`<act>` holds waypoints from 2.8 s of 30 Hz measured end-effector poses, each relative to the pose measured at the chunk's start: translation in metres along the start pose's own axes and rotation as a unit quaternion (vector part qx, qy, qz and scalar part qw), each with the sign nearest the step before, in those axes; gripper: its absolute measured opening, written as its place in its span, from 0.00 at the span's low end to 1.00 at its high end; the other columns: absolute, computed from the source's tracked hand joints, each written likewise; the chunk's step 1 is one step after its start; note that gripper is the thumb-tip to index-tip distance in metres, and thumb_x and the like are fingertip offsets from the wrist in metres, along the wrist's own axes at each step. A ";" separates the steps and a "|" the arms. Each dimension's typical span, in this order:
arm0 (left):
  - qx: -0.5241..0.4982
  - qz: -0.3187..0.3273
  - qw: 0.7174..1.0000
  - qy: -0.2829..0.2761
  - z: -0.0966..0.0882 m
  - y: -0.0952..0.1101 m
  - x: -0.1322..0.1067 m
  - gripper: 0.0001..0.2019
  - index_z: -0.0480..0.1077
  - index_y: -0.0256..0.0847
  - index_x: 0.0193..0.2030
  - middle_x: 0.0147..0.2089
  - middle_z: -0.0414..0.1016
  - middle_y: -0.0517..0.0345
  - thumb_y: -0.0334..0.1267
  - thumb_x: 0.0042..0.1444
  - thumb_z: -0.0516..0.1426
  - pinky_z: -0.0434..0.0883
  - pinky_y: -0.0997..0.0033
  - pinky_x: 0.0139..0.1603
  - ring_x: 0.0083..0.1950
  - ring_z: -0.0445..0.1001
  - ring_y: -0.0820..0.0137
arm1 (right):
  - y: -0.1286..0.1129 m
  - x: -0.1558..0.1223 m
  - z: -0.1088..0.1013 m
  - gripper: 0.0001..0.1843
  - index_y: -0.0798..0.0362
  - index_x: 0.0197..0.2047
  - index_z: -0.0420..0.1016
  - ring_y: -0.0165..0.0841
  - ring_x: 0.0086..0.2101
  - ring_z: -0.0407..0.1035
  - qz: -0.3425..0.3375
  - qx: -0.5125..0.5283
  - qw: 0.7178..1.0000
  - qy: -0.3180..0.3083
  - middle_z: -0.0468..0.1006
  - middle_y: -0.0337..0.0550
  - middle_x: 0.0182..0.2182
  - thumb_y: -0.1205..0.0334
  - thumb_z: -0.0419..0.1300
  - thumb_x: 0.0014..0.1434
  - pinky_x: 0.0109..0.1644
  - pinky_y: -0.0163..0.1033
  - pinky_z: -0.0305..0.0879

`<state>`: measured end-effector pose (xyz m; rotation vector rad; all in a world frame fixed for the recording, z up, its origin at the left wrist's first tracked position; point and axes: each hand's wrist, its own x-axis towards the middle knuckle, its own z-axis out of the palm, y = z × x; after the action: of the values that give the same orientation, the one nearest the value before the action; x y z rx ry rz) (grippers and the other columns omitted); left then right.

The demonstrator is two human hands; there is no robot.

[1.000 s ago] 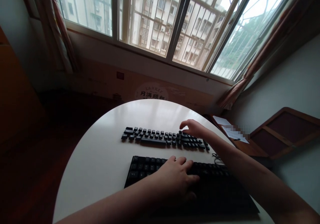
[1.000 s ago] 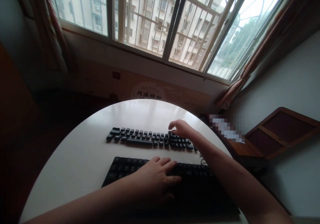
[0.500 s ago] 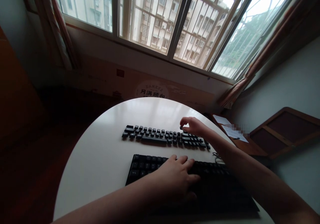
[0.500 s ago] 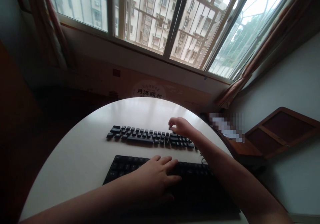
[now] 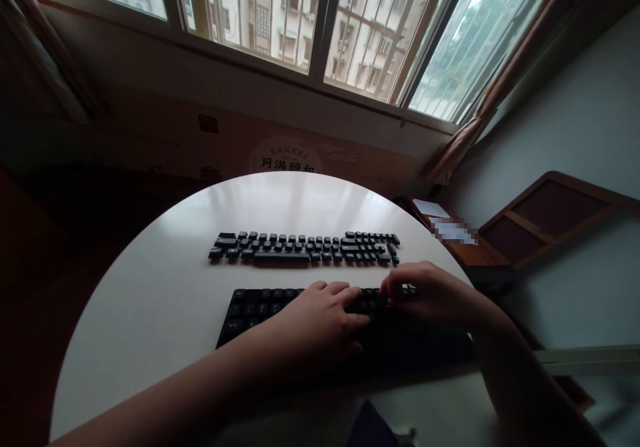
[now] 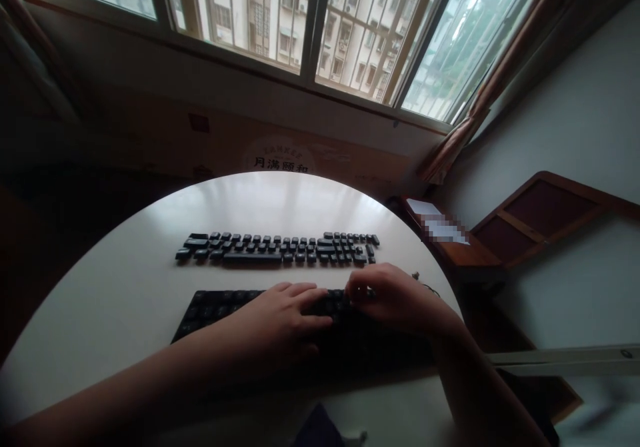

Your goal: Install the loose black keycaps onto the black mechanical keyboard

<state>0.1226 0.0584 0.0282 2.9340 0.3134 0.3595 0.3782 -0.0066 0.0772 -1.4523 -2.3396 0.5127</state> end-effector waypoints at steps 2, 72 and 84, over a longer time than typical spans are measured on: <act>-0.002 -0.002 1.000 0.004 -0.001 0.000 0.000 0.17 0.77 0.51 0.56 0.65 0.70 0.45 0.48 0.62 0.60 0.68 0.48 0.59 0.61 0.71 0.49 | -0.003 -0.004 0.005 0.09 0.51 0.37 0.76 0.30 0.33 0.70 0.000 -0.012 1.000 -0.014 0.77 0.35 0.32 0.76 0.63 0.58 0.39 0.32 0.61; -0.015 -0.007 1.000 -0.003 -0.010 -0.008 0.004 0.13 0.80 0.49 0.50 0.65 0.70 0.43 0.40 0.59 0.63 0.73 0.46 0.57 0.58 0.75 0.48 | -0.009 -0.022 0.010 0.12 0.47 0.43 0.84 0.36 0.33 0.75 0.023 -0.127 0.991 -0.036 0.81 0.41 0.34 0.70 0.62 0.62 0.37 0.34 0.64; -0.029 -0.016 0.999 0.000 -0.004 -0.009 0.005 0.13 0.79 0.50 0.50 0.65 0.69 0.43 0.41 0.58 0.64 0.72 0.46 0.58 0.60 0.72 0.48 | -0.011 -0.015 0.018 0.13 0.49 0.43 0.85 0.35 0.33 0.75 0.035 -0.107 0.989 -0.094 0.81 0.42 0.34 0.71 0.60 0.62 0.37 0.34 0.64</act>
<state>0.1244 0.0687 0.0317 2.8688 0.3441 0.3576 0.3671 -0.0267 0.0654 -1.6514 -2.5649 0.4459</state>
